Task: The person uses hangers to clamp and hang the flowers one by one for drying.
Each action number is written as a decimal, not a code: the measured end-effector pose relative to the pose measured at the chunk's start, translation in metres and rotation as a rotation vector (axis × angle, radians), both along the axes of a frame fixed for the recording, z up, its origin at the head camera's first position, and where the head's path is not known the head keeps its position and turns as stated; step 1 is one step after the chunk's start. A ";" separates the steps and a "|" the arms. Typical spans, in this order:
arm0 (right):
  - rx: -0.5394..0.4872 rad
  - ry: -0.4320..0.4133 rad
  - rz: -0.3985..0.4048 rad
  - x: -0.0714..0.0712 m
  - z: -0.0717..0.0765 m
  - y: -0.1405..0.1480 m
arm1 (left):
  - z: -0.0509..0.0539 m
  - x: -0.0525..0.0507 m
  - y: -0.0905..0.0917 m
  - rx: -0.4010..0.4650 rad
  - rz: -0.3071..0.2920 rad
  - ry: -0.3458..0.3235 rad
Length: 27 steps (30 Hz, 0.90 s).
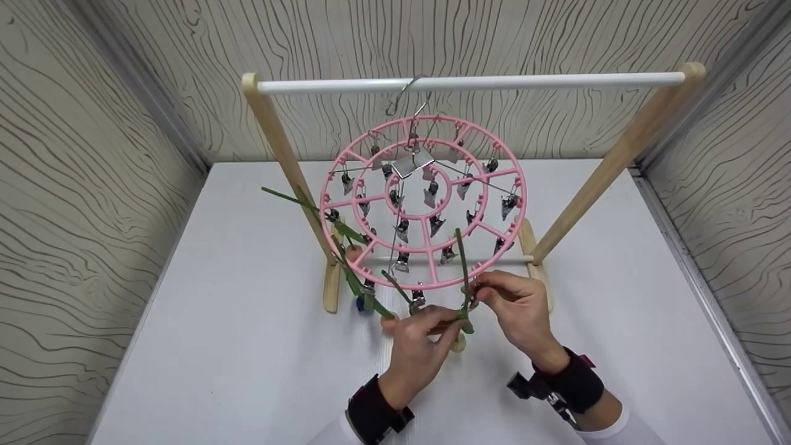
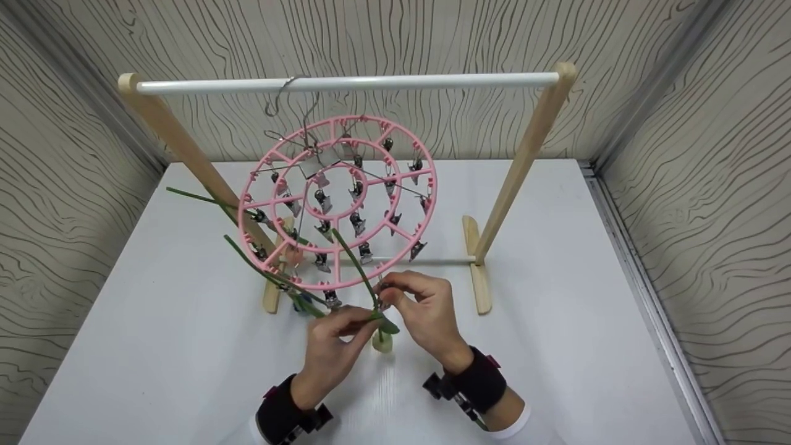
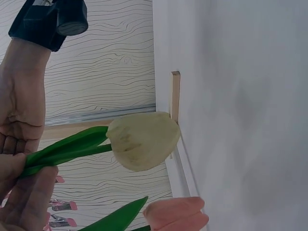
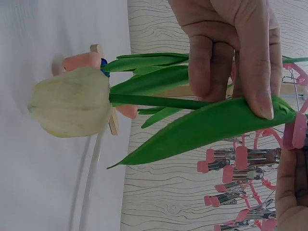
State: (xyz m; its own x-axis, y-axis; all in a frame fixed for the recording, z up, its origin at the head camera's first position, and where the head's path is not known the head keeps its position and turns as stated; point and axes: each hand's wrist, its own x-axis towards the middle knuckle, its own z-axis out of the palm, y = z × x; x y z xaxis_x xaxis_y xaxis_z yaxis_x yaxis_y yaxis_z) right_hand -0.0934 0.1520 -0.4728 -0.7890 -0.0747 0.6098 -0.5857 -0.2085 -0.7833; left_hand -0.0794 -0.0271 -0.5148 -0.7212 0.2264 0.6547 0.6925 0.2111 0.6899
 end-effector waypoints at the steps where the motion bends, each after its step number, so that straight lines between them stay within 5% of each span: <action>1: -0.002 0.007 0.009 0.000 0.000 0.000 | 0.000 0.000 0.000 0.002 0.000 0.001; 16: 0.101 -0.098 0.018 -0.001 -0.002 0.006 | -0.001 -0.002 0.004 0.003 0.023 -0.029; 27: 0.111 -0.137 -0.004 -0.004 -0.011 0.014 | -0.006 0.002 -0.009 -0.028 -0.036 -0.047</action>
